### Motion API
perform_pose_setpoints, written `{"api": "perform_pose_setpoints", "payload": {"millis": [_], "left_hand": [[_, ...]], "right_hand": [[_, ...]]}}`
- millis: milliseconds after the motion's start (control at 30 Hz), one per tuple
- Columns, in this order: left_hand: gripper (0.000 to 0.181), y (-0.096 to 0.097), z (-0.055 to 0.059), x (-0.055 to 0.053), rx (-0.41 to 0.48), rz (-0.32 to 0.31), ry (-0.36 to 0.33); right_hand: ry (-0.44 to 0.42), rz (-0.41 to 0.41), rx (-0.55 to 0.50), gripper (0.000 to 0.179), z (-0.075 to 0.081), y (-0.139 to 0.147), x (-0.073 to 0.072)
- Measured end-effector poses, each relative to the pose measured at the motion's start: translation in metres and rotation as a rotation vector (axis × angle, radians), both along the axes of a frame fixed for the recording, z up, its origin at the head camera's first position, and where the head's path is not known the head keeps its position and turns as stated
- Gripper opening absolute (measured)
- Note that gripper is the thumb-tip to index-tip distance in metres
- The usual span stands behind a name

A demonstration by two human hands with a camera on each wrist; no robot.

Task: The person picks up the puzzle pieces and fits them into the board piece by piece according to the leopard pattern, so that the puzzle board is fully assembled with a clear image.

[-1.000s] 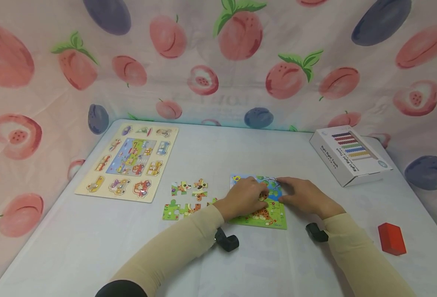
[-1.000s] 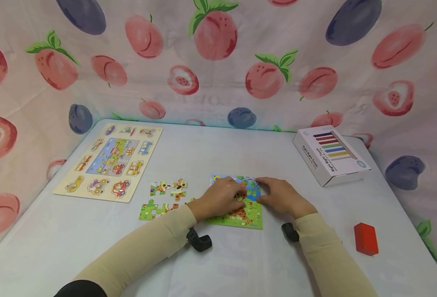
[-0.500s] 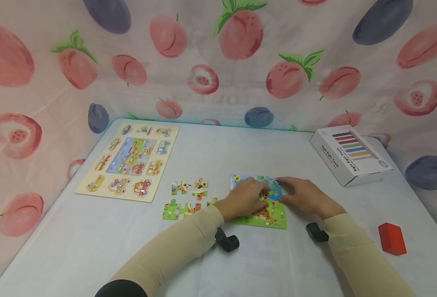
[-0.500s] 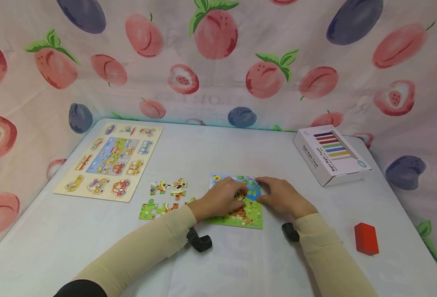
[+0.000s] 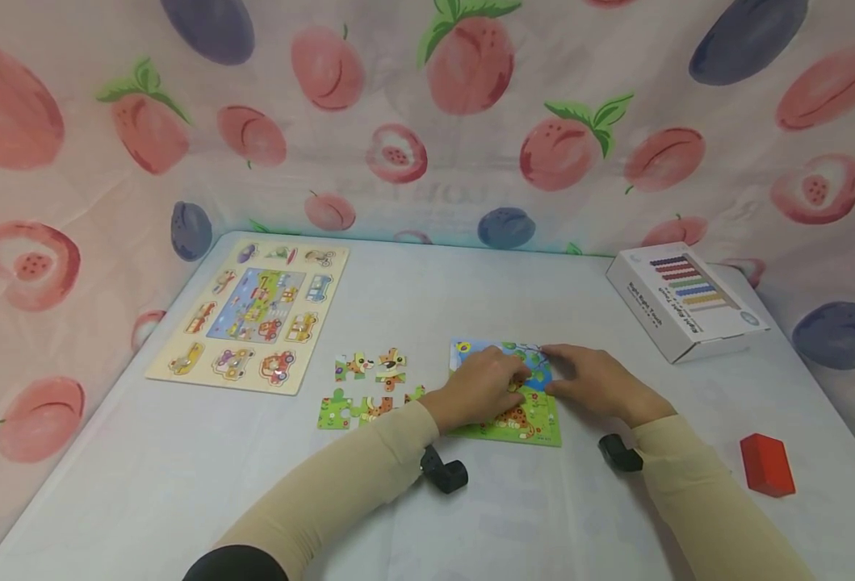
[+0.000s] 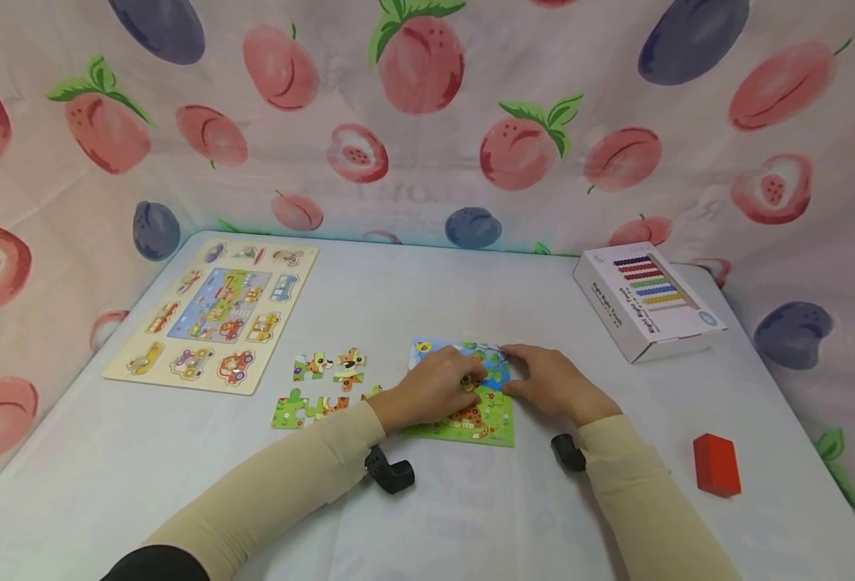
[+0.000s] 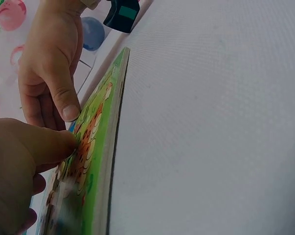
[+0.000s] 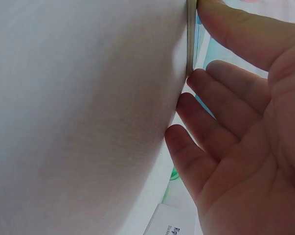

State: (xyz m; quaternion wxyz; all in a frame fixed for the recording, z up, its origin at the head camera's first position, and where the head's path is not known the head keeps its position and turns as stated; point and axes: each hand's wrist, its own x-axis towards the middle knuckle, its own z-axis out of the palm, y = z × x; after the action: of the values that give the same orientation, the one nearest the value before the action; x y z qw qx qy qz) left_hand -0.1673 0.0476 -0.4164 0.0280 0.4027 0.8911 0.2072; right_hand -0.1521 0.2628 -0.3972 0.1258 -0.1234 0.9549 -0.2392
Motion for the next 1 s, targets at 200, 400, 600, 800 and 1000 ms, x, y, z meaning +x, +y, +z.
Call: {"api": "perform_pose_setpoints", "payload": {"millis": [200,400,600,800,1000], "left_hand": [[0.029,0.0000,0.0016,-0.0007,-0.019,-0.006,-0.017],[0.028,-0.0001,0.0003,-0.0034,-0.019,-0.012,-0.017],[0.028,-0.0004,-0.0005,-0.0037,-0.017,-0.015,-0.019],[0.029,0.0006,-0.0014,-0.0036,-0.017,-0.006,-0.030],[0.030,0.0009,-0.0003,-0.0029,-0.025,0.003,-0.037]], "right_hand": [[-0.004,-0.002,-0.008,0.062,0.0004,0.0005,-0.0003],[-0.009,-0.009,0.010,0.063,0.0005,-0.0002,-0.0011],[-0.015,-0.014,0.010,0.062,-0.0011,-0.0002,-0.0011],[-0.026,-0.022,-0.002,0.063,-0.0028,0.0009,-0.0002],[-0.020,-0.017,0.002,0.062,-0.0036,0.0014,-0.0008]]}}
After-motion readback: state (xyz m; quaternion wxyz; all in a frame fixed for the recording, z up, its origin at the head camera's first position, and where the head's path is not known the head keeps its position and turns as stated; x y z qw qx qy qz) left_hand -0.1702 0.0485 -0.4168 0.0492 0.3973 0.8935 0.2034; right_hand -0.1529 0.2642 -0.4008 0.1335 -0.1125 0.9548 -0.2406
